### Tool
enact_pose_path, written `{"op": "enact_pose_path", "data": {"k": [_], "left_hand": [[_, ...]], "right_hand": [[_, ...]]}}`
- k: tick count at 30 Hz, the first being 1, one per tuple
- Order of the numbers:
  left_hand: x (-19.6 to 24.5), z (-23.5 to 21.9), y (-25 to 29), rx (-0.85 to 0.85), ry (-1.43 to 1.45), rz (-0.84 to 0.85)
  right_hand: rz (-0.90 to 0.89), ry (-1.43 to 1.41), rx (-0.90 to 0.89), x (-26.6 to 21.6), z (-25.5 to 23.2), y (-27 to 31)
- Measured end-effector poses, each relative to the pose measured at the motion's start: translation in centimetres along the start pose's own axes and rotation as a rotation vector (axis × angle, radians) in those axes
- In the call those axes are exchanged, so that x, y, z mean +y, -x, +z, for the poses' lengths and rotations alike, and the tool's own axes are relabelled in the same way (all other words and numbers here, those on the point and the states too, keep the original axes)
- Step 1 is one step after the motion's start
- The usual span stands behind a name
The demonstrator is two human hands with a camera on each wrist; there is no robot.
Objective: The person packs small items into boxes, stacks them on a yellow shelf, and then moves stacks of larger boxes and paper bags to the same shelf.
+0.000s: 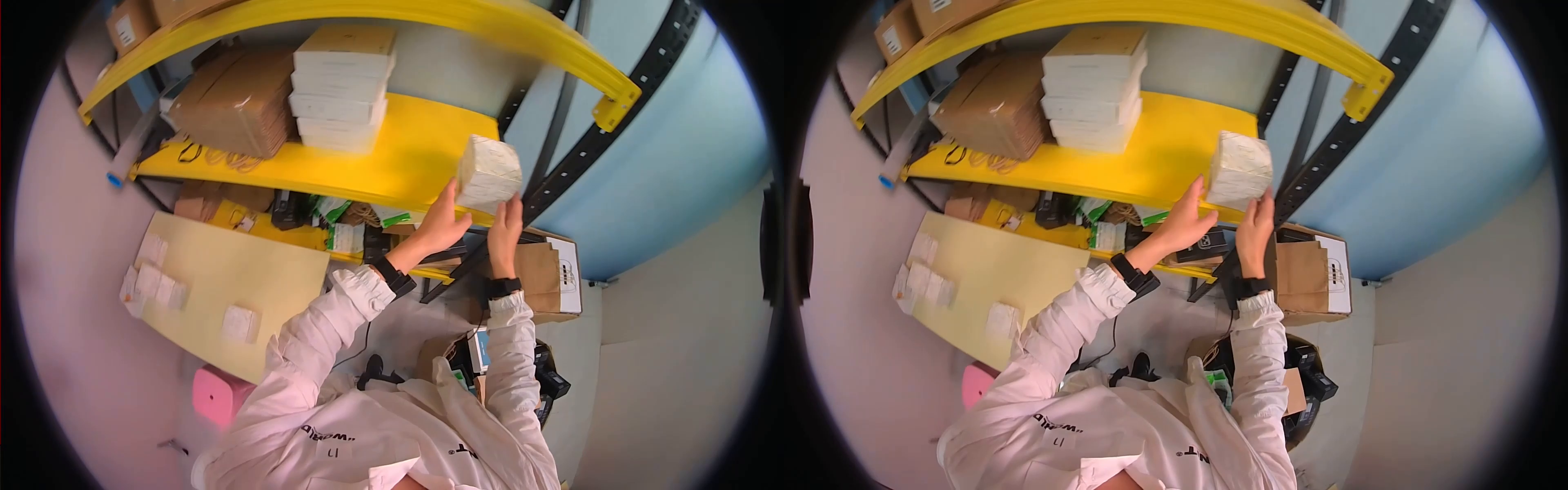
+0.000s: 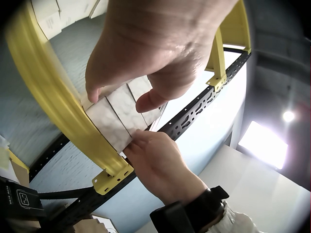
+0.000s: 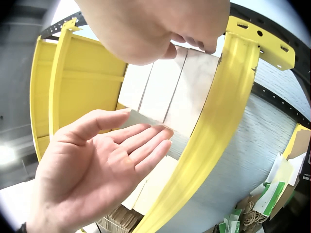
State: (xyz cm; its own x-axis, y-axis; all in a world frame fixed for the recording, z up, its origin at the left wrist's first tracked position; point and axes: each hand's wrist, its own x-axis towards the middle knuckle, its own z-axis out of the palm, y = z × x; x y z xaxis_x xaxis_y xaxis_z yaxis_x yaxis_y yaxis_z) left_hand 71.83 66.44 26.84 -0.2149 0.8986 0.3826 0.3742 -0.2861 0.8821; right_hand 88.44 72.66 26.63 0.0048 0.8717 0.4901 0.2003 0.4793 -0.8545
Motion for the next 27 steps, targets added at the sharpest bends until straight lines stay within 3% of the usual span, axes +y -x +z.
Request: {"op": "enact_pose_path", "data": {"k": [2, 4, 9, 12, 15, 19, 20, 22, 24, 27], "left_hand": [[0.5, -1.9, 1.4, -0.021, 0.02, 0.048], [0.0, -4.1, 3.1, -0.038, 0.036, -0.02], [-0.9, -9.5, 7.8, -0.099, 0.173, -0.139], [-1.5, -14.2, 11.5, -0.054, 0.172, -0.166], [-3.4, -19.9, 16.2, -0.031, 0.116, -0.228], [-9.9, -28.3, 25.0, 0.098, -0.337, -0.296], [-11.0, -30.7, 27.2, 0.13, -0.385, -0.37], [-12.7, -34.9, 31.8, 0.162, -0.434, -0.455], [-14.6, -38.7, 36.2, 0.277, -0.572, -0.681], [-18.3, -43.0, 42.1, 0.389, -0.639, -0.794]], "right_hand": [[-0.034, 0.074, 0.038, 0.1, 0.1, 1.3], [-0.124, 0.202, 0.054, -0.4, 0.7, 3.5], [-0.216, 0.184, 0.085, -7.6, 4.5, 9.4], [-0.24, 0.094, -0.045, -9.4, 7.4, 13.1], [-0.135, 0.049, -0.205, -9.9, 10.7, 16.6], [0.06, -0.021, -0.504, -7.9, 16.2, 22.8], [0.065, -0.024, -0.51, -6.2, 18.2, 25.0], [0.175, -0.189, -0.693, -3.2, 21.8, 29.7], [0.226, -0.127, -0.781, -4.8, 24.6, 33.2], [0.277, -0.078, -0.868, -5.5, 28.8, 39.2]]}}
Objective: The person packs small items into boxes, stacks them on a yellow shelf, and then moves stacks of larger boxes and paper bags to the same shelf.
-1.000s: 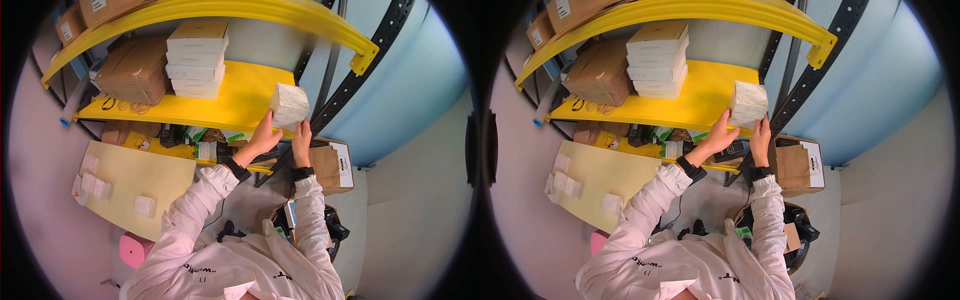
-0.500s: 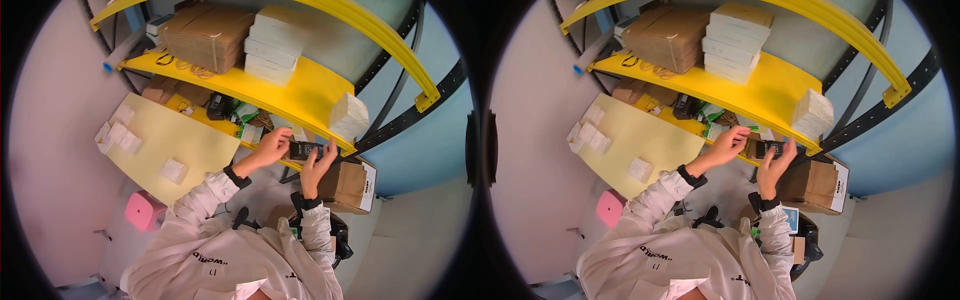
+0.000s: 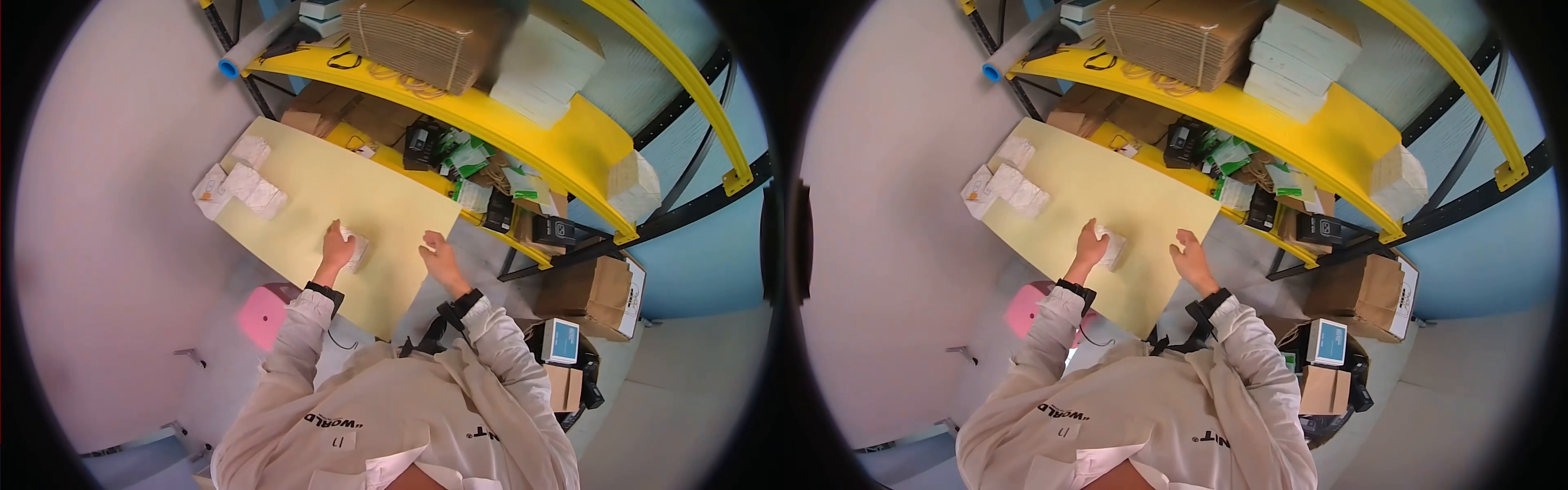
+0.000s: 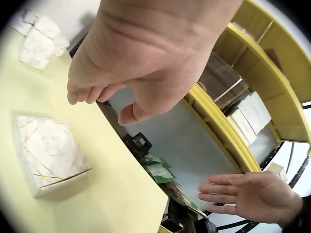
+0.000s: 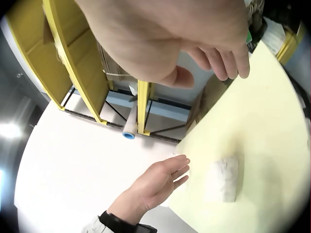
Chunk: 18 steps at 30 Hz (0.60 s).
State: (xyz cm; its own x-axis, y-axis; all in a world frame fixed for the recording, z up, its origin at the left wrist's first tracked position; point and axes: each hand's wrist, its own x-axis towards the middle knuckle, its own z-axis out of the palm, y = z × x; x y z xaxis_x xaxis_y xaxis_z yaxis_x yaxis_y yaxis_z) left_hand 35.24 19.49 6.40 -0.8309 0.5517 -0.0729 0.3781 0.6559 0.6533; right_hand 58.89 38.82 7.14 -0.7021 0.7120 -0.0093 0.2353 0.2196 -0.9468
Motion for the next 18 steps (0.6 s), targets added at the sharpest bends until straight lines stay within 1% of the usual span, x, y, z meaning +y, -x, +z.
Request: {"op": "enact_pose_path", "data": {"k": [1, 2, 4, 5, 6, 7, 8, 9, 11, 12, 13, 14, 16, 17, 18], "left_hand": [[-2.1, -0.6, -0.1, -0.034, -0.01, -0.055], [-3.7, -1.0, -0.1, -0.039, -0.012, -0.056], [-6.6, -1.3, 0.0, -0.082, 0.004, -0.158], [-7.3, -1.6, 0.3, -0.085, 0.007, -0.157], [-7.7, -1.8, 0.7, -0.097, 0.05, -0.181], [-8.0, -1.9, 1.0, -0.109, 0.094, -0.202], [-8.4, -1.9, 1.2, -0.112, 0.097, -0.19], [-8.9, -1.6, 1.2, -0.123, 0.126, -0.198], [-9.6, -1.2, 1.4, -0.138, 0.155, -0.189], [-9.8, -1.0, 1.4, -0.158, 0.165, -0.192], [-10.1, -0.9, 1.6, -0.18, 0.173, -0.197], [-10.9, -0.3, 1.5, -0.185, 0.172, -0.183], [-12.5, 0.6, 1.2, -0.254, 0.17, -0.169], [-12.7, 0.6, 1.4, -0.257, 0.167, -0.156], [-12.8, 0.7, 1.6, -0.284, 0.178, -0.182]], "right_hand": [[-0.002, -0.011, -0.008, 0.8, 2.2, 0.2], [0.003, -0.011, -0.007, 0.2, 3.6, 0.5], [0.11, 0.066, -0.209, -1.0, 5.8, 0.8], [0.156, 0.103, -0.274, -1.2, 7.0, 0.7], [0.157, 0.106, -0.267, -0.9, 8.4, 0.8], [0.134, 0.131, -0.299, -0.6, 9.8, 0.9], [0.11, 0.154, -0.327, -0.4, 11.0, 1.0], [0.132, 0.158, -0.343, -0.2, 12.0, 1.2], [0.125, 0.158, -0.325, 0.9, 14.5, 1.7], [0.119, 0.158, -0.322, -0.3, 15.0, 1.3], [0.227, 0.176, -0.382, -1.4, 14.9, 1.4], [0.225, 0.174, -0.366, -3.0, 14.7, 1.7], [0.185, 0.007, -0.357, -5.0, 14.9, 2.5], [0.182, 0.004, -0.344, -4.7, 15.5, 2.5], [0.168, -0.084, -0.356, -3.6, 16.3, 2.4]]}}
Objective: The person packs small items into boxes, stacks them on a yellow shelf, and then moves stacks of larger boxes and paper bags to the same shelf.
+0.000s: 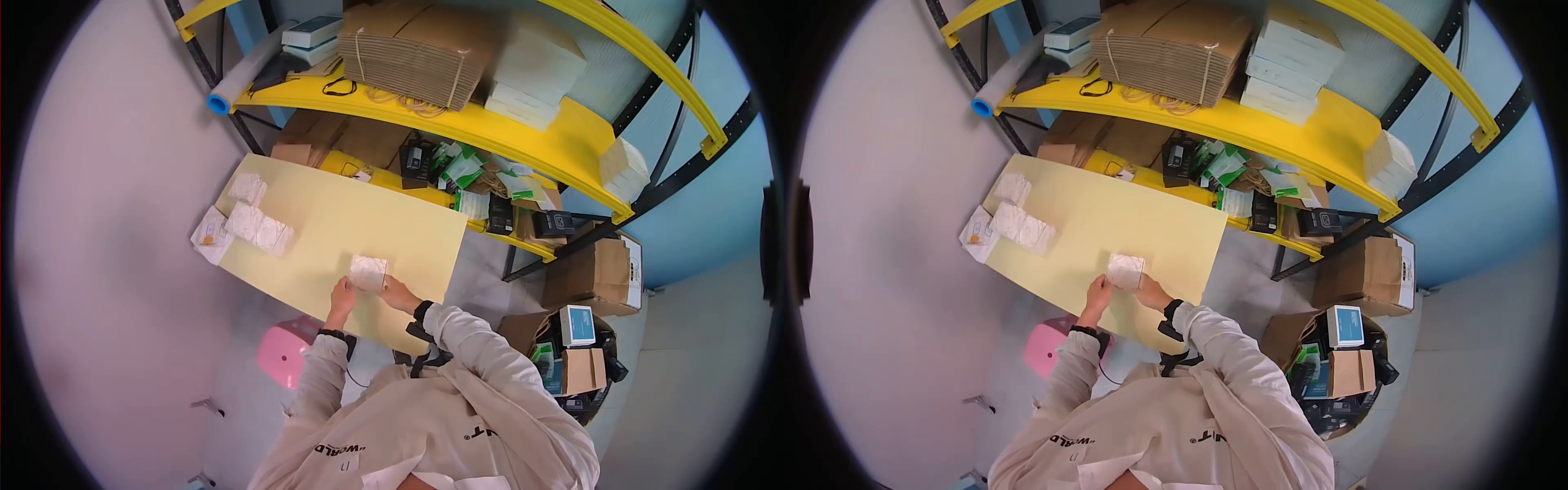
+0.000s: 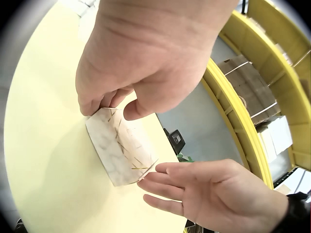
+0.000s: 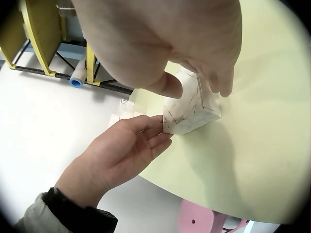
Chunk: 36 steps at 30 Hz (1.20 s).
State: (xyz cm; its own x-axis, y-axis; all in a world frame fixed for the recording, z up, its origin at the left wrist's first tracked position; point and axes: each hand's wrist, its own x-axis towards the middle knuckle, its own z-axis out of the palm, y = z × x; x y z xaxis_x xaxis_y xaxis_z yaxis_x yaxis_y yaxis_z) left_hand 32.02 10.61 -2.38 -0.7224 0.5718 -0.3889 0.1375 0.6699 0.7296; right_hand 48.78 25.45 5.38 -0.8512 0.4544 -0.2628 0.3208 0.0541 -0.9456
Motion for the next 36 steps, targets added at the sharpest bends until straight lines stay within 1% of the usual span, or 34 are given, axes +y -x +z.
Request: {"op": "enact_pose_path", "data": {"k": [1, 2, 4, 5, 7, 8, 10, 13, 14, 16, 17, 19, 22, 26, 28, 29, 31, 32, 34, 35, 36], "left_hand": [[-0.1, 0.1, 0.2, -0.024, 0.012, -0.026], [-0.1, 0.5, 0.5, -0.025, 0.01, -0.015], [-0.6, 1.5, 1.1, 0.188, 0.011, 0.13], [-0.5, 1.6, 1.2, 0.187, 0.01, 0.138], [0.2, 1.3, 1.5, 0.179, 0.057, 0.088], [0.7, 1.0, 1.6, 0.179, 0.057, 0.096], [1.5, 0.7, 2.0, 0.118, 0.043, 0.0], [1.6, 1.0, 2.1, 0.149, 0.105, 0.003], [1.6, 1.2, 2.1, 0.146, 0.101, 0.009], [1.2, 1.8, 2.0, 0.243, 0.202, 0.029], [1.0, 2.1, 1.9, 0.238, 0.199, 0.037], [0.5, 2.4, 1.8, 0.273, 0.19, 0.075], [2.1, 2.1, 2.7, 0.253, 0.152, 0.109], [5.6, 2.3, 2.9, 0.253, 0.17, 0.143], [8.3, 2.5, 2.7, 0.239, 0.244, 0.251], [9.9, 2.5, 2.8, 0.233, 0.243, 0.259], [13.2, 2.6, 2.9, 0.212, 0.248, 0.225], [14.8, 2.7, 3.0, 0.204, 0.244, 0.233], [18.1, 3.1, 3.0, 0.131, 0.286, 0.247], [19.8, 3.5, 3.1, 0.119, 0.283, 0.254], [21.6, 4.0, 3.2, 0.08, 0.322, 0.292]], "right_hand": [[-0.031, -0.082, -0.021, 1.0, 0.5, -0.6], [-0.038, -0.082, -0.012, 2.1, 0.8, -1.2], [0.002, -0.182, -0.05, 3.8, 1.2, -1.9], [-0.003, -0.182, -0.043, 3.3, 1.1, -1.7], [0.128, -0.16, -0.055, 1.6, 0.5, -1.0], [0.123, -0.16, -0.05, 1.8, 0.5, -1.1], [0.085, -0.168, -0.047, 2.6, 0.8, -1.1], [0.028, -0.228, -0.05, 3.6, 1.2, -1.3], [0.026, -0.232, -0.043, 2.9, 0.9, -0.9], [0.099, -0.117, -0.013, 1.0, 0.2, 0.2], [0.096, -0.12, -0.004, 1.6, 0.1, 0.0], [0.081, -0.118, -0.072, 3.8, 0.2, -0.7], [0.077, -0.097, -0.014, 2.9, -1.2, 0.1], [0.009, -0.12, 0.06, 1.7, -4.0, 1.3], [0.012, -0.193, 0.076, 1.5, -5.9, 1.5], [0.009, -0.194, 0.085, 1.1, -7.0, 1.7], [-0.077, -0.269, 0.159, 0.3, -9.2, 2.3], [-0.079, -0.272, 0.17, -0.2, -10.3, 2.6], [-0.165, -0.252, 0.262, -1.4, -12.9, 3.3], [-0.132, -0.155, 0.377, -2.5, -14.0, 4.2], [-0.13, -0.155, 0.391, -3.3, -15.2, 4.9]]}}
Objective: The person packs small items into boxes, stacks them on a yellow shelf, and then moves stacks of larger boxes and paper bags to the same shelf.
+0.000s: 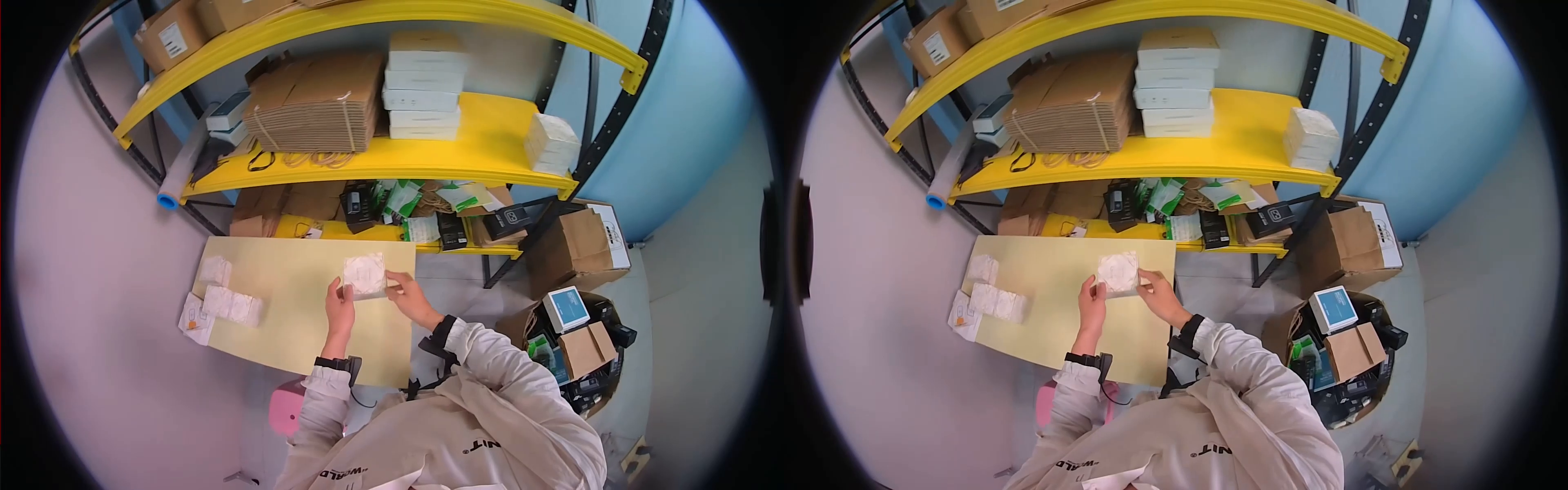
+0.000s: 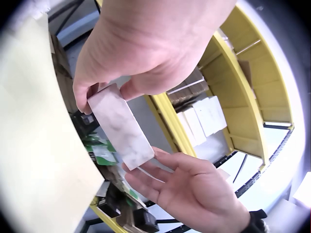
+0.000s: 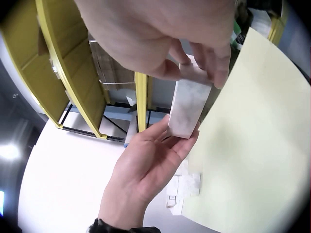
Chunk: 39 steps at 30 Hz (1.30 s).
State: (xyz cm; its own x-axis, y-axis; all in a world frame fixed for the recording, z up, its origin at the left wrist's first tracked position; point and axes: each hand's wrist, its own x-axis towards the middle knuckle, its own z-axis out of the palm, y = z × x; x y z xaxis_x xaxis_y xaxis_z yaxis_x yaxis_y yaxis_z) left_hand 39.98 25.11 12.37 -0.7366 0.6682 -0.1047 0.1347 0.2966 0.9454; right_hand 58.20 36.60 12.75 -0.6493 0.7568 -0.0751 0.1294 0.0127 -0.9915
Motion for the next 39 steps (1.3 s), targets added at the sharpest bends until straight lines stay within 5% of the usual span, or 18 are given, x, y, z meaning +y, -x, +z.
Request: {"op": "enact_pose_path", "data": {"k": [10, 16, 18, 23, 30, 39], "left_hand": [[16.8, 11.8, -1.2, -0.184, 0.255, 0.353], [26.1, 19.2, -0.7, -0.25, 0.325, 0.55], [28.8, 21.6, -0.4, -0.281, 0.309, 0.574], [34.4, 27.6, 0.8, -0.319, 0.334, 0.618], [39.4, 33.9, 0.9, -0.378, 0.374, 0.685], [41.2, 39.1, -2.1, -0.392, 0.202, 0.804]], "right_hand": [[-0.47, 0.088, 0.411, -9.3, -14.1, 0.3], [-0.485, -0.004, 0.553, -13.6, -22.7, 1.0], [-0.628, 0.147, 0.704, -16.3, -25.3, 1.4], [-0.654, 0.297, 0.837, -20.0, -31.7, 2.0], [-0.685, 0.44, 0.932, -21.3, -40.1, -0.2], [-0.621, 0.13, 0.799, -20.5, -46.0, -3.6]]}}
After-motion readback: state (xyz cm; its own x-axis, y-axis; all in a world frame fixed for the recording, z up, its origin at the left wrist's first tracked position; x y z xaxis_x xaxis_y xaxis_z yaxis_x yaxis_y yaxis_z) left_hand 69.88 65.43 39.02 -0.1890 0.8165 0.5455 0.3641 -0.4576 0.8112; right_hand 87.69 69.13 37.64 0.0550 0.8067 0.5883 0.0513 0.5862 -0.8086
